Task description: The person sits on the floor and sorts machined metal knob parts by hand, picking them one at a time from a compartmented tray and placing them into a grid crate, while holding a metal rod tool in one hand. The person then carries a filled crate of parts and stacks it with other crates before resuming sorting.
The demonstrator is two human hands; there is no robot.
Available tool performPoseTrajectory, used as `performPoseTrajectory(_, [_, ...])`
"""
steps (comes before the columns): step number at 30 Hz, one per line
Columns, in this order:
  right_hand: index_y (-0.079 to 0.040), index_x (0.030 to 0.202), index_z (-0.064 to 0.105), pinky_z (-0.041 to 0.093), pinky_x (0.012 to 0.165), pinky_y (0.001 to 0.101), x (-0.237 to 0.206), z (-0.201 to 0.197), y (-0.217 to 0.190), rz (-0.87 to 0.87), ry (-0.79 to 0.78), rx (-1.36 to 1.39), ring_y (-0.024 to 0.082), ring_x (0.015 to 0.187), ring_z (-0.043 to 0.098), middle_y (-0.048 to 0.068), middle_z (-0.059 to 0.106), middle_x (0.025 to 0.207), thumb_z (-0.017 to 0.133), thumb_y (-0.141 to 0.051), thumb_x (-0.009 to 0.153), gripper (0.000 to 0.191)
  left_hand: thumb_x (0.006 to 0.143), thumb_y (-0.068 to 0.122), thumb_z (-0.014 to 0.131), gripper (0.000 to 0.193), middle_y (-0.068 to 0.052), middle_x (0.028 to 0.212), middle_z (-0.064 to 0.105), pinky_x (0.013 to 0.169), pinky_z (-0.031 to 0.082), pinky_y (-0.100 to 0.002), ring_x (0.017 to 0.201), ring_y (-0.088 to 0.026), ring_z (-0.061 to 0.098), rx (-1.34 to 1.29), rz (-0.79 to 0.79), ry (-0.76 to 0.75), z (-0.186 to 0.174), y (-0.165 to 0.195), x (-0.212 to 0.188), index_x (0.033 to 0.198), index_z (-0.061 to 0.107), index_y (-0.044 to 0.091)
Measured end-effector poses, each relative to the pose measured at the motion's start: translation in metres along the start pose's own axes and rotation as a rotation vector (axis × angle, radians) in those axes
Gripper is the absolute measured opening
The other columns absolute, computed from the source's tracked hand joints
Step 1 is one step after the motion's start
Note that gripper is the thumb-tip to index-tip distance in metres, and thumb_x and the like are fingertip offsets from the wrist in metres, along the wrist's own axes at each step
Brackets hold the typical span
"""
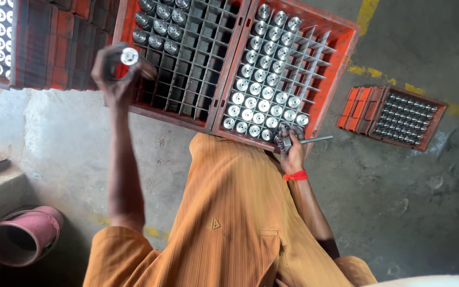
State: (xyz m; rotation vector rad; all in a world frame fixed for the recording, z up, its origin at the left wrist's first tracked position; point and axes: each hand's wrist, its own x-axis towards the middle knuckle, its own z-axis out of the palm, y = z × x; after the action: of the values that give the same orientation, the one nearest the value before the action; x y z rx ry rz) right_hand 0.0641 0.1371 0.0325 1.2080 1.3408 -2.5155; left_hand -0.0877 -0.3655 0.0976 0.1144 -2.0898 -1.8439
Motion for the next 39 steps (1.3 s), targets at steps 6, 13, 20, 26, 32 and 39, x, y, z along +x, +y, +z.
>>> performPoseTrajectory(6, [-0.007,0.116,0.062,0.058,0.080,0.0341,0.004,0.047,0.010,-0.016,-0.101,0.016,0.020,0.088,0.068,0.006,0.068,0.095,0.060,-0.003,0.101,0.015,0.099,0.008,0.070,0.009,-0.001,0.082,0.071,0.062,0.053,-0.028,0.072,-0.008,0.063,-0.064,-0.410,-0.242,0.156,-0.034,-0.105,0.102,0.069,0.000])
performPoseTrajectory(13, [-0.006,0.112,0.058,0.057,0.075,0.0319,-0.004,0.089,-0.023,-0.077,-0.202,0.034,0.018,0.081,0.065,0.006,0.062,0.084,0.061,-0.005,0.102,0.011,0.075,0.020,0.079,0.045,-0.020,0.100,0.076,0.080,0.058,-0.041,0.093,-0.029,0.074,0.143,-0.395,-0.801,0.247,0.020,-0.191,0.116,0.070,0.003])
performPoseTrajectory(20, [-0.004,0.115,0.058,0.054,0.074,0.0304,-0.013,0.051,-0.031,-0.215,-0.362,-0.213,0.017,0.081,0.064,0.007,0.062,0.080,0.059,-0.006,0.104,0.011,0.073,0.029,0.082,0.043,-0.019,0.092,0.077,0.079,0.058,-0.040,0.085,-0.027,0.076,0.102,-0.479,-1.103,0.286,0.007,-0.203,0.104,0.072,0.000])
performPoseTrajectory(26, [-0.001,0.111,0.058,0.059,0.077,0.0357,0.037,0.001,-0.051,-0.128,-0.100,0.188,0.021,0.079,0.066,0.008,0.066,0.083,0.061,0.000,0.101,0.010,0.088,0.045,0.082,0.062,-0.019,0.105,0.076,0.085,0.058,-0.044,0.095,-0.033,0.074,0.143,-0.333,-1.215,0.318,-0.011,-0.205,0.129,0.060,0.003])
performPoseTrajectory(32, [-0.006,0.114,0.062,0.056,0.070,0.0315,0.054,-0.044,-0.083,-0.265,0.096,0.204,0.021,0.081,0.070,0.009,0.069,0.083,0.060,-0.003,0.100,0.015,0.093,0.015,0.060,0.064,-0.026,0.148,0.048,0.076,0.061,-0.045,0.097,-0.040,0.072,0.487,0.193,-1.038,0.363,-0.018,-0.178,0.153,0.039,0.010])
performPoseTrajectory(39, [-0.007,0.114,0.060,0.057,0.074,0.0307,0.042,-0.039,-0.053,-0.167,0.065,0.237,0.021,0.085,0.071,0.008,0.070,0.089,0.059,-0.003,0.101,0.014,0.084,-0.004,0.064,0.054,-0.016,0.131,0.065,0.093,0.059,-0.040,0.109,-0.035,0.070,0.273,0.251,-0.835,0.348,-0.014,-0.166,0.136,0.062,0.008])
